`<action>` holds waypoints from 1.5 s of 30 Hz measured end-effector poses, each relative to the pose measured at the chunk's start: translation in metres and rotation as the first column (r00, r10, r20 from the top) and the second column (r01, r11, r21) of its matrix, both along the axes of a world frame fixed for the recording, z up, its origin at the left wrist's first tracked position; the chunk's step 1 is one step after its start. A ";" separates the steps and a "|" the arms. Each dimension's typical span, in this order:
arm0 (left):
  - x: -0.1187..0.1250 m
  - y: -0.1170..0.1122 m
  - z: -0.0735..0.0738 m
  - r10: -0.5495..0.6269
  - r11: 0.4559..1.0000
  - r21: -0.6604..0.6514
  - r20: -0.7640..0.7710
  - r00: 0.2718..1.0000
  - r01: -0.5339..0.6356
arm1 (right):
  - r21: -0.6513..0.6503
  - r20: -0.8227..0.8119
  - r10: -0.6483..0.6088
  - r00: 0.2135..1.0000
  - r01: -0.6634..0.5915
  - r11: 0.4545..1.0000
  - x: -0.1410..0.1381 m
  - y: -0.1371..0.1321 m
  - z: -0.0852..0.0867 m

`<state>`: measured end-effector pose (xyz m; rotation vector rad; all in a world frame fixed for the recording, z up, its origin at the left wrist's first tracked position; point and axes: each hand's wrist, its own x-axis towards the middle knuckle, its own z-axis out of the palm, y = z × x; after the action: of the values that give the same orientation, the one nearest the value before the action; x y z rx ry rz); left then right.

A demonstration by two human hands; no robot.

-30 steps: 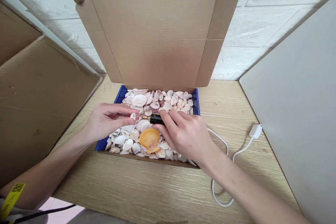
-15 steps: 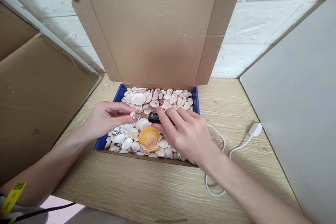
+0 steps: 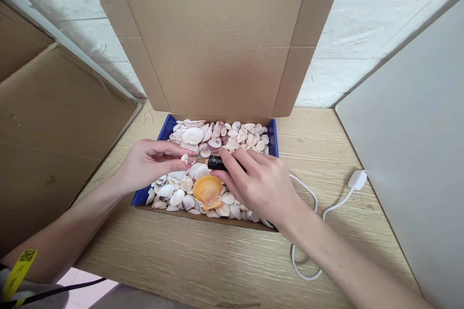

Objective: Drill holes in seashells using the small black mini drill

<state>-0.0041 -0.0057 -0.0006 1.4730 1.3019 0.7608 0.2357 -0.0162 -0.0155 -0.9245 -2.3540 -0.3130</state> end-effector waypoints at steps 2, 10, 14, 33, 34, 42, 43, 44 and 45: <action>0.000 0.000 0.000 0.003 1.000 -0.007 -0.005 1.000 -0.003 | 0.040 0.001 0.008 1.000 -0.008 0.999 0.001 0.000 0.002; 0.002 0.002 0.003 0.004 0.999 -0.038 0.026 1.000 -0.003 | 0.079 -0.017 0.035 0.999 -0.034 0.996 0.005 -0.001 0.004; 0.003 0.001 0.004 0.033 0.999 -0.004 0.044 0.998 -0.032 | 0.081 -0.040 0.023 0.999 -0.020 0.996 0.003 -0.001 0.004; 0.000 0.002 0.003 0.016 1.000 0.016 0.023 1.000 -0.017 | 0.111 0.016 0.022 1.000 -0.024 0.994 0.003 -0.003 0.002; 0.000 0.002 0.003 0.014 0.998 0.055 0.014 1.000 -0.015 | 0.107 0.016 0.021 1.000 -0.023 0.994 0.003 -0.004 0.002; 0.003 -0.004 -0.001 -0.098 0.889 0.438 -0.110 0.989 0.137 | -0.013 0.068 0.075 0.995 -0.074 0.997 -0.006 -0.004 0.003; 0.004 -0.006 -0.001 -0.094 0.870 0.471 -0.124 0.988 0.142 | -0.015 0.067 0.089 0.994 -0.088 0.996 -0.006 -0.004 0.003; 0.005 -0.007 0.000 -0.100 0.859 0.489 -0.137 0.986 0.155 | -0.016 0.064 0.097 0.993 -0.096 0.995 -0.007 -0.003 0.003; 0.006 -0.008 0.000 -0.103 0.852 0.496 -0.148 0.984 0.164 | -0.018 0.059 0.100 0.993 -0.099 0.995 -0.007 -0.003 0.003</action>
<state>0.0019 -0.0136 -0.0005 2.0352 1.1109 0.9866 0.2290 -0.0194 -0.0123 -0.8113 -2.4507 -0.2869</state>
